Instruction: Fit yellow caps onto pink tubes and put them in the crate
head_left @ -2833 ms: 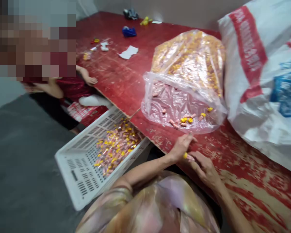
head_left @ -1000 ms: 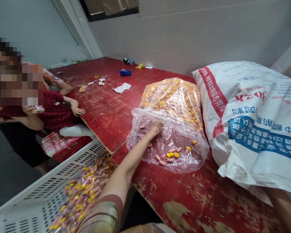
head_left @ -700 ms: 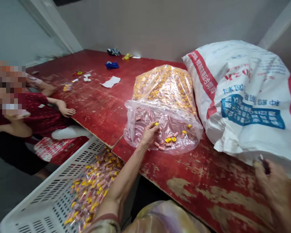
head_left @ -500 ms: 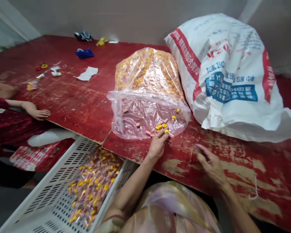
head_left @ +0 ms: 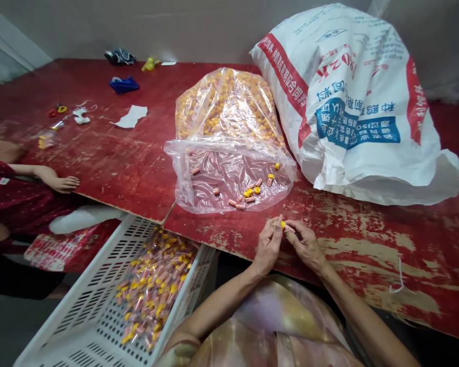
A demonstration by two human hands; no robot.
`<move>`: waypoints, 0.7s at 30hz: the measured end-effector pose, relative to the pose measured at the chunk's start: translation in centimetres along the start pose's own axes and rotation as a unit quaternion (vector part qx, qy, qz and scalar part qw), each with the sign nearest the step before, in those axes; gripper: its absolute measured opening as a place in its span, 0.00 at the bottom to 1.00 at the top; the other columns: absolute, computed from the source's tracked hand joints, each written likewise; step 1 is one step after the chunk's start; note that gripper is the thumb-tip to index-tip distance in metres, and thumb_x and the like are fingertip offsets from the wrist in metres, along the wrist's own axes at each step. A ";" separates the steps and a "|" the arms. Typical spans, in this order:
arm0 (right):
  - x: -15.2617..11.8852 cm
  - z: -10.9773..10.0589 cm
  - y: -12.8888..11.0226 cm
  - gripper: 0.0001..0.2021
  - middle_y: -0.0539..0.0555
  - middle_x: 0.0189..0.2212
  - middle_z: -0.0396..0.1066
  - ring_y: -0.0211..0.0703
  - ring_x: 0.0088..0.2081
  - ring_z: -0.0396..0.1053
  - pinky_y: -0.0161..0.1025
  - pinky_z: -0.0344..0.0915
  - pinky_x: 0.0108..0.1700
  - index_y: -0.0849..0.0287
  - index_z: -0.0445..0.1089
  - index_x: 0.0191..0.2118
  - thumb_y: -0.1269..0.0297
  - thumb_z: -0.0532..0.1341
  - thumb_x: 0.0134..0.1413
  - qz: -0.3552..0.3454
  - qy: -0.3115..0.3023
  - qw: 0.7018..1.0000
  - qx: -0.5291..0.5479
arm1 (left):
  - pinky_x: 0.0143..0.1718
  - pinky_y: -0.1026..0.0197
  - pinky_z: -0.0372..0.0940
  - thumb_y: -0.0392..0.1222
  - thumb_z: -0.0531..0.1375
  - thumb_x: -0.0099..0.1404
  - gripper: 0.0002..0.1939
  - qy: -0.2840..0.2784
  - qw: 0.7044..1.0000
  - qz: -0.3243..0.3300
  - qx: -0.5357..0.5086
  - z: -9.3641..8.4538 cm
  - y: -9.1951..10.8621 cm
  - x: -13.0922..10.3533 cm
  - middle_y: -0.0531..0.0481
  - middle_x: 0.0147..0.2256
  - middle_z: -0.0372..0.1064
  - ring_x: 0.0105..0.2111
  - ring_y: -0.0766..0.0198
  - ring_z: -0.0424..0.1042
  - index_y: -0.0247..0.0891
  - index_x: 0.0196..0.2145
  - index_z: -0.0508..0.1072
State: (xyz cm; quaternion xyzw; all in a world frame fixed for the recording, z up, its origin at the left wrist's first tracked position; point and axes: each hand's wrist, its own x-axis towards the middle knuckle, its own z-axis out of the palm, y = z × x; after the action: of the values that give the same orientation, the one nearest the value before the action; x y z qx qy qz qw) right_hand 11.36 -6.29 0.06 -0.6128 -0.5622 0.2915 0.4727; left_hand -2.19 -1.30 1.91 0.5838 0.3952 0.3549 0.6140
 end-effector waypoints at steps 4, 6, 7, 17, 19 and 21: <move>0.1 0.2 -0.6 0.13 0.56 0.43 0.70 0.41 0.43 0.69 0.36 0.66 0.44 0.59 0.67 0.48 0.59 0.54 0.62 -0.011 -0.058 0.998 0.033 | 0.46 0.56 0.65 0.63 0.42 0.66 0.34 -0.015 0.997 -0.076 -0.017 -1.5 0.6 2.2 0.41 0.43 0.72 0.43 0.57 0.71 0.34 0.37 0.77; -0.1 0.2 -1.5 0.12 0.55 0.41 0.70 0.40 0.42 0.68 0.36 0.65 0.43 0.58 0.67 0.48 0.62 0.53 0.62 -0.057 -0.131 0.990 0.015 | 0.36 0.58 0.67 0.66 0.38 0.65 0.37 -0.003 0.987 -0.142 -0.076 -1.7 0.6 3.3 0.41 0.39 0.73 0.35 0.60 0.72 0.33 0.35 0.76; -0.2 0.3 -2.0 0.11 0.55 0.40 0.69 0.40 0.41 0.67 0.36 0.64 0.43 0.58 0.66 0.47 0.63 0.53 0.62 -0.084 -0.160 0.984 0.005 | 0.32 0.60 0.66 0.67 0.38 0.64 0.38 -0.005 0.980 -0.168 -0.107 -1.6 0.5 3.6 0.41 0.37 0.73 0.31 0.62 0.71 0.33 0.35 0.75; -0.5 2.6 -2.7 0.10 0.55 0.33 0.67 0.41 0.33 0.66 0.35 0.63 0.33 0.60 0.62 0.46 0.68 0.50 0.60 -0.195 -0.197 0.953 -0.122 | 0.23 0.64 0.58 0.71 0.43 0.60 0.37 0.043 0.976 -0.207 -0.046 -2.6 0.2 2.7 0.46 0.21 0.68 0.18 0.67 0.64 0.33 0.25 0.72; 0.4 3.2 -2.9 0.10 0.57 0.35 0.68 0.43 0.34 0.67 0.37 0.64 0.33 0.61 0.62 0.45 0.69 0.51 0.59 -0.207 -0.171 0.944 -0.190 | 0.23 0.64 0.58 0.70 0.45 0.60 0.35 -0.003 0.980 -0.199 -0.015 -3.9 0.4 2.4 0.48 0.21 0.67 0.19 0.67 0.65 0.34 0.25 0.72; 1.4 3.7 -3.2 0.09 0.56 0.34 0.68 0.44 0.33 0.67 0.39 0.65 0.33 0.61 0.63 0.44 0.70 0.52 0.58 -0.196 -0.132 0.945 -0.226 | 0.20 0.65 0.55 0.68 0.49 0.59 0.31 -0.072 0.977 -0.199 -0.003 -5.4 0.7 1.6 0.51 0.19 0.66 0.17 0.68 0.62 0.35 0.26 0.71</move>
State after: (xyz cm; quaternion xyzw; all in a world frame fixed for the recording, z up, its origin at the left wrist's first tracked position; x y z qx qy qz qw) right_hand 6.95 -4.29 1.81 -0.5375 -0.7796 0.1367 0.2911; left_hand -6.28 2.54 2.44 0.5159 0.4567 0.1839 0.7010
